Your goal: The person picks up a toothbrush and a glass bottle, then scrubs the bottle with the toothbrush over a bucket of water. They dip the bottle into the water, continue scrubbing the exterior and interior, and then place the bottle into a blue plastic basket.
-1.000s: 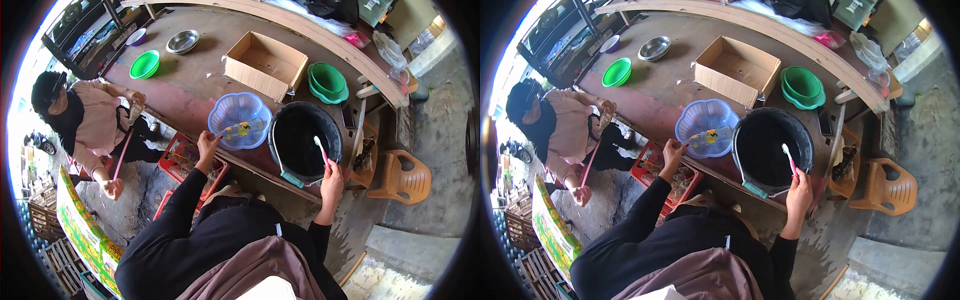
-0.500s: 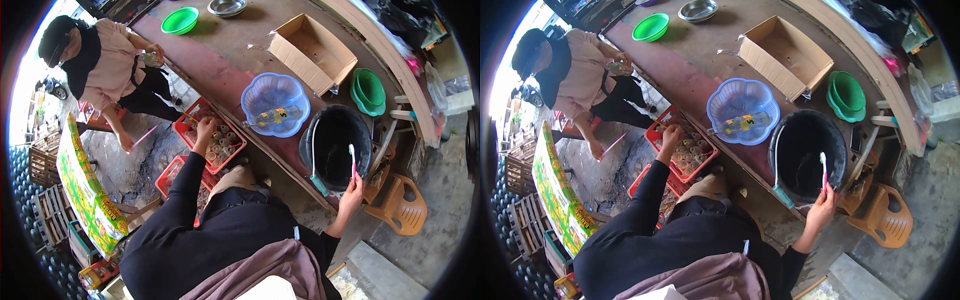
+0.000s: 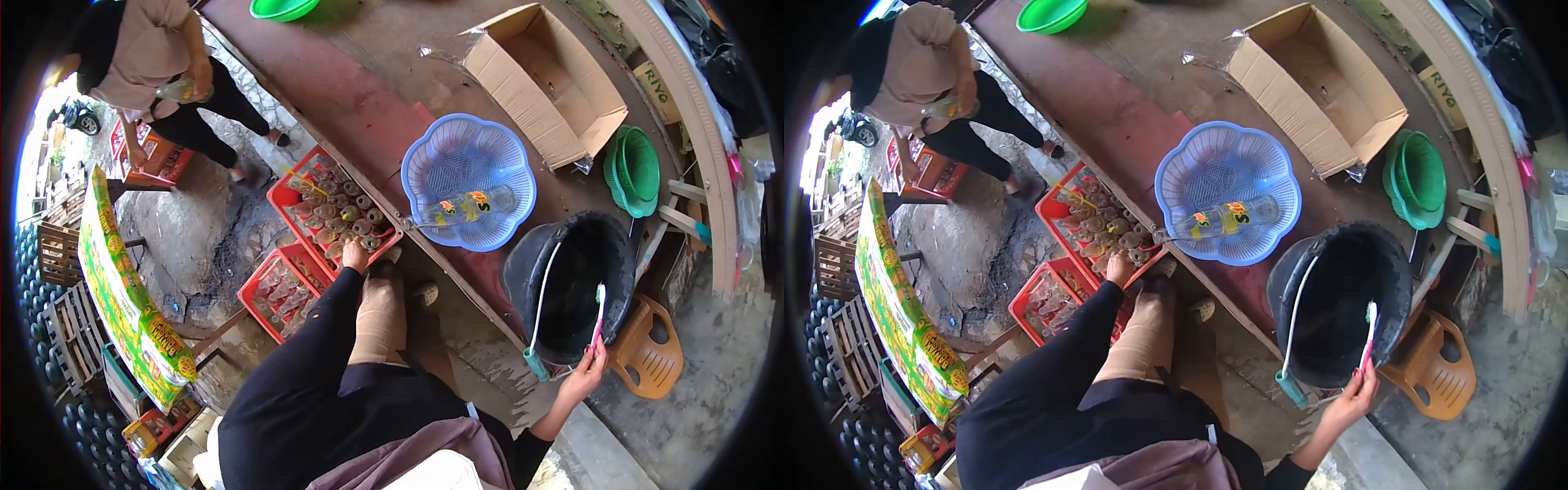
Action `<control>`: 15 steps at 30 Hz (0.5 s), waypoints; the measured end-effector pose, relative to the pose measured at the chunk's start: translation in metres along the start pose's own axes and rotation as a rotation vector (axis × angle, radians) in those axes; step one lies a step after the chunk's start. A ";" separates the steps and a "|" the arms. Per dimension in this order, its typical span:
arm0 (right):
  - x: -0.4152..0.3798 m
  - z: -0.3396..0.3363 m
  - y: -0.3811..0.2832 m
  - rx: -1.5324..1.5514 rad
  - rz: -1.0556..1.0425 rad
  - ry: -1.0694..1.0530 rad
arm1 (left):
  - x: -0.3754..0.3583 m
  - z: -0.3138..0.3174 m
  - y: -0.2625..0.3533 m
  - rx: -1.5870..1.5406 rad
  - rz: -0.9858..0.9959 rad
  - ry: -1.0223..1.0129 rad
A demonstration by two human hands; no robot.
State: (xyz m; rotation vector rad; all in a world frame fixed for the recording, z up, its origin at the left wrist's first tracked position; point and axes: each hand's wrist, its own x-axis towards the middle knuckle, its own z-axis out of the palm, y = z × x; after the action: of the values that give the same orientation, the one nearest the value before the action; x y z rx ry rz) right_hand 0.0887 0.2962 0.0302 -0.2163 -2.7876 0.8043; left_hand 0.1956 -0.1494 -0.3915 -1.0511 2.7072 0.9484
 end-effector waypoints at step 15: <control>-0.002 -0.001 0.003 0.043 0.032 0.003 | -0.011 -0.001 0.016 0.123 0.145 0.088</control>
State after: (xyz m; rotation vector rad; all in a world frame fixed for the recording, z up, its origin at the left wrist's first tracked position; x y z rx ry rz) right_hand 0.0910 0.2986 0.0292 -0.2556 -2.7674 0.8695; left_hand 0.1942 -0.1343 -0.3795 -0.9050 2.9053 0.7588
